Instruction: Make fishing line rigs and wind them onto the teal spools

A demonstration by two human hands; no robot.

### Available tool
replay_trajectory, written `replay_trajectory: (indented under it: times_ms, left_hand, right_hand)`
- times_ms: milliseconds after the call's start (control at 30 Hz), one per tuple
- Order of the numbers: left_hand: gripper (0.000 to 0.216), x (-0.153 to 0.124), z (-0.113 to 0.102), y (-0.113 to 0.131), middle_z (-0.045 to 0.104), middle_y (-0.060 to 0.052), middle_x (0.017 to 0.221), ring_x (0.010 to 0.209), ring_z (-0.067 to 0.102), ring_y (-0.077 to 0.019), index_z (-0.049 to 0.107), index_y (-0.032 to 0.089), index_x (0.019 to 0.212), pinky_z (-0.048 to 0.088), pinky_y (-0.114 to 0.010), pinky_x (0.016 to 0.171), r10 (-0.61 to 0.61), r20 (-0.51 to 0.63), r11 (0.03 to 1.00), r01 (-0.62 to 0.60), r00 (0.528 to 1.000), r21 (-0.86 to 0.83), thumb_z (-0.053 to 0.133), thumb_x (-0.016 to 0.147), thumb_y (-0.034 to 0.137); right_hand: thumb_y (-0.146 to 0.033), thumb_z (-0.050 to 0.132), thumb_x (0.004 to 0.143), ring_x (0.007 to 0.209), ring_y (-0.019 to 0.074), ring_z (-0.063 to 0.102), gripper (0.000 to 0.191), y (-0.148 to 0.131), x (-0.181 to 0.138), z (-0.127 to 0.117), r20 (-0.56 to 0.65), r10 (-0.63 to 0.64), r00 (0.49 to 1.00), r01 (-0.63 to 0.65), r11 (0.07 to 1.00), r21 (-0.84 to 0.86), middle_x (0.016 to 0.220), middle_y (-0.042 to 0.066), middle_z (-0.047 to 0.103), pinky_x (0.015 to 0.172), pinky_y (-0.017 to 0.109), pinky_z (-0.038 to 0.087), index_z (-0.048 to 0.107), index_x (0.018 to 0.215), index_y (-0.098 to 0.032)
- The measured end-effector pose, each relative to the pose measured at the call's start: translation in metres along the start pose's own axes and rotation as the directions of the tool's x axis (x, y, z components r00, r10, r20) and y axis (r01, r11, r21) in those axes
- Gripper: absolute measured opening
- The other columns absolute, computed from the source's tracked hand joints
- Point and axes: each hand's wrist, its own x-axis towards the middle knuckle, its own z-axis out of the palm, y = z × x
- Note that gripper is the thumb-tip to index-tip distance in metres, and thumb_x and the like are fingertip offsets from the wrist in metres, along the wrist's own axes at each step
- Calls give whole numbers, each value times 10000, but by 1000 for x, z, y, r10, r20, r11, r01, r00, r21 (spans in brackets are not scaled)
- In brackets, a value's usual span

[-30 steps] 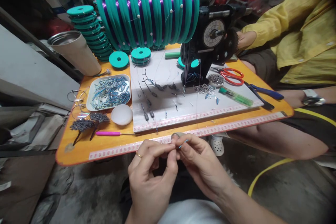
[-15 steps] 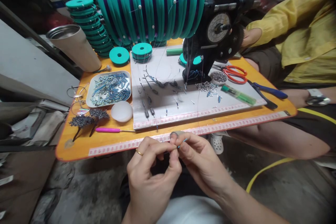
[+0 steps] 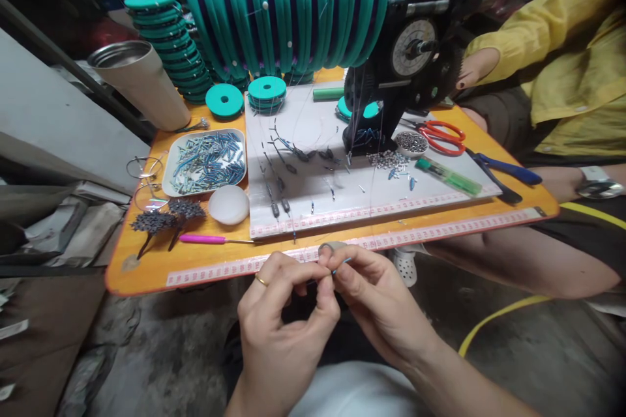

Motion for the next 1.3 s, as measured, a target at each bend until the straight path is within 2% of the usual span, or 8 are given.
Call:
replay_trajectory:
  times_ms: [433,567,700,1133,1300]
  left_hand:
    - [216,2,-2,1,564,18,739,652,504,-90,622,187,871,444,-208,600,25,19,996,-26,1000,80,640,737,19]
    - [229,2,-1,0,564,21,748,659,501,-85,618,188,884,441,-203,609,11,25,997,-13,1000,80,638,738,13]
    - [229,2,-1,1,563,23,743,654,496,-86,617,188,876,438,-204,603,16,26,997,-18,1000,78,638,734,10]
    - [171,1,-2,3,548,17,708,639,489,-80,623,160,836,449,-199,604,0,26,997,-2,1000,72,639,743,18]
    - [270,-3,0,-1,593,-8,802,726,567,-92,670,157,958,492,-200,635,84,-46,996,-82,995,42,647,752,-17]
  right_hand:
    - [-264,664,848,781,120,612,57,3,-2,-6,17,-58,998,60,988,-145,985,19,628,787,283,528,710,880,-254]
    - [-253,654,857,855,136,628,52,5,-3,-8,11,-95,995,96,976,-195,986,19,637,805,280,533,699,883,-256]
    - [-225,640,870,917,138,627,71,6,-2,-9,23,-89,996,92,980,-179,991,20,632,824,261,524,701,892,-251]
    - [-175,647,865,895,110,647,118,3,-2,-8,38,-150,988,154,964,-214,960,2,672,815,214,533,720,889,-265]
    - [-185,670,853,844,79,646,143,9,-2,-12,19,-154,988,155,972,-177,971,-13,685,796,174,524,735,916,-297]
